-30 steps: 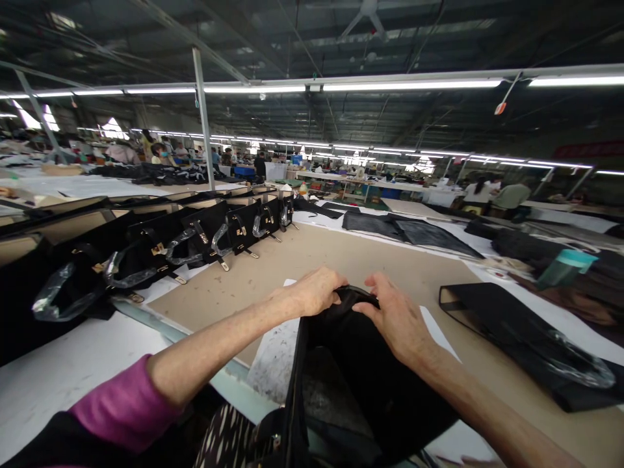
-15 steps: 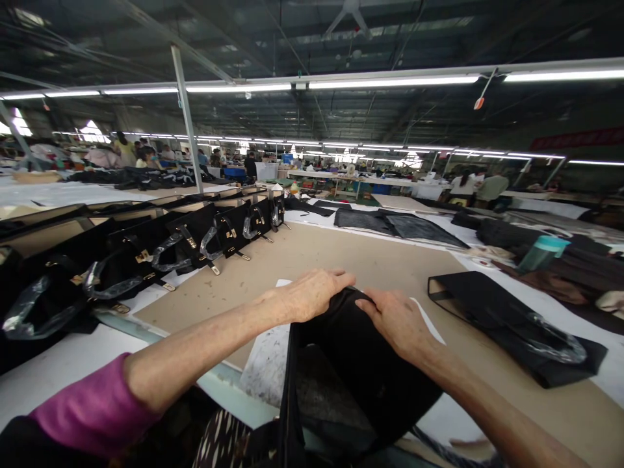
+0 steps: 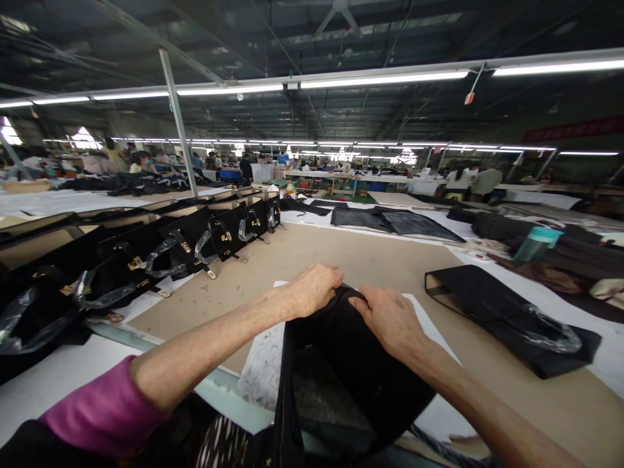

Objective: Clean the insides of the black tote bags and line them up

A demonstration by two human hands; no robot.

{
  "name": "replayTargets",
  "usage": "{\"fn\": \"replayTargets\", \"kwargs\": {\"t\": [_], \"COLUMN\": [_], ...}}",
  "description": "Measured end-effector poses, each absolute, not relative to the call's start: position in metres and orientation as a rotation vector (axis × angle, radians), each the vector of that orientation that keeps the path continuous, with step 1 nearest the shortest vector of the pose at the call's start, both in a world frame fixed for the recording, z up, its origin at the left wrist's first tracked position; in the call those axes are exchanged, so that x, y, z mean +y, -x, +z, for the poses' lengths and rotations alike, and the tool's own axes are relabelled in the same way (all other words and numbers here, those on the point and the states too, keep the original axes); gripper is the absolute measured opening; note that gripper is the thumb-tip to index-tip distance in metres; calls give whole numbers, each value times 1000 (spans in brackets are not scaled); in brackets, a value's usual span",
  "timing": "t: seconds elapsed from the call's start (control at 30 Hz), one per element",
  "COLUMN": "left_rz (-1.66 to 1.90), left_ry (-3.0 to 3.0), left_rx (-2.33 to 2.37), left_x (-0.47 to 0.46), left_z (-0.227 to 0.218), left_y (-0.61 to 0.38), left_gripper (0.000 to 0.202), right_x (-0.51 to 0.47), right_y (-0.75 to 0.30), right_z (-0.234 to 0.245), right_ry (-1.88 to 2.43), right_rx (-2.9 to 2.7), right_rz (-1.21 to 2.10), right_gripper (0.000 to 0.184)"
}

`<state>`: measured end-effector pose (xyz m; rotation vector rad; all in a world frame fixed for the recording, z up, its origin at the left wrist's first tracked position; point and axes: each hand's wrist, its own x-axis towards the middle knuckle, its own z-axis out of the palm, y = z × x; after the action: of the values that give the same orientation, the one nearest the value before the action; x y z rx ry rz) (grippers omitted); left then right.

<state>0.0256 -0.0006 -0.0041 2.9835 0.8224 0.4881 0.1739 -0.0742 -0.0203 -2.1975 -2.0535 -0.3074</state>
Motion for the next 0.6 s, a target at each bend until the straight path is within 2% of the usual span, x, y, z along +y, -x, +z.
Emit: {"fn": "replayTargets", "kwargs": {"t": [0.17,0.4,0.6], "left_rz": [428,381,470], "left_ry": [-2946,-2900,-2759], "left_rx": [915,963,1009], "left_x": [-3,-5,1], "left_z": [-1,2,-6], "left_y": [-25,-26,-18], "left_gripper": [12,15,27], "right_x": [-74,-65,-58], "right_y": [-171,-168,-167], "right_z": [-20,-17,-18], "right_ry": [2225,2100,2035], "right_rx": [-2032,-2032,-2083], "right_rz": [-285,-195,-198], "right_gripper": [32,20,24]}}
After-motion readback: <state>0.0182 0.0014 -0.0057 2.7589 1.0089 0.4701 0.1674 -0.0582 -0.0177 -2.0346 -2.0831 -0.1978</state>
